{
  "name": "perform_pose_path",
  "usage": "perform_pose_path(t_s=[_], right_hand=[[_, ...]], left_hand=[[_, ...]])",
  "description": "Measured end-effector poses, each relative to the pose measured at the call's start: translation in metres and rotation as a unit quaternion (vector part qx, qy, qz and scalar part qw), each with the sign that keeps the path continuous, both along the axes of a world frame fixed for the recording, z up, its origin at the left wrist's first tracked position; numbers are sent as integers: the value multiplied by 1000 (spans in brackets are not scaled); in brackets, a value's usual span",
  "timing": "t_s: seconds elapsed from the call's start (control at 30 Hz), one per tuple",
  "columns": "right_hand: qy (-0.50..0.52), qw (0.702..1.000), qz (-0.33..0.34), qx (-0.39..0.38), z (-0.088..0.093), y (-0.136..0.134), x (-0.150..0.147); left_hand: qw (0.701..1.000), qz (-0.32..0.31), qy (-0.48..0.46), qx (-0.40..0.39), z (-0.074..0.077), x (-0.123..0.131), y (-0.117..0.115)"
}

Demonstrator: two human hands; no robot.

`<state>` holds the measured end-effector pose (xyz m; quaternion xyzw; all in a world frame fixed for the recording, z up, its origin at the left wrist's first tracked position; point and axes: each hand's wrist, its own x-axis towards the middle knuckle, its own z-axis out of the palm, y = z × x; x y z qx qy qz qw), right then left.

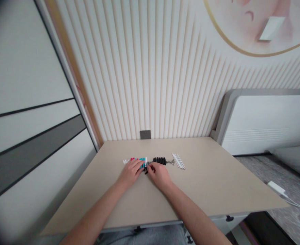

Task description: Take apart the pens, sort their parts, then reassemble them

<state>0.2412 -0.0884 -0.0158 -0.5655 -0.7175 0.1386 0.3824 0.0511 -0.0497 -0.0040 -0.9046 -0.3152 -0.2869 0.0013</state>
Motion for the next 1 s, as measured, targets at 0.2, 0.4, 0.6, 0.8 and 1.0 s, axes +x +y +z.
perform_pose_path(t_s=[0.2,0.4,0.6,0.8,1.0], right_hand=[[-33,996,-88,-9,-5,9,6],[-70,991,-112,-31,-2,15,-2],[-91,991,-95,-39,0,20,-7],[-113,989,-88,-46,-3,22,-6],[-107,990,-74,-48,-4,18,-5]], left_hand=[[999,-30,25,-17,-3,5,4],[999,-32,31,-30,-8,5,9],[999,-20,30,-38,-8,5,9],[999,-14,25,-41,-7,5,8],[999,-16,34,-33,-8,6,8]])
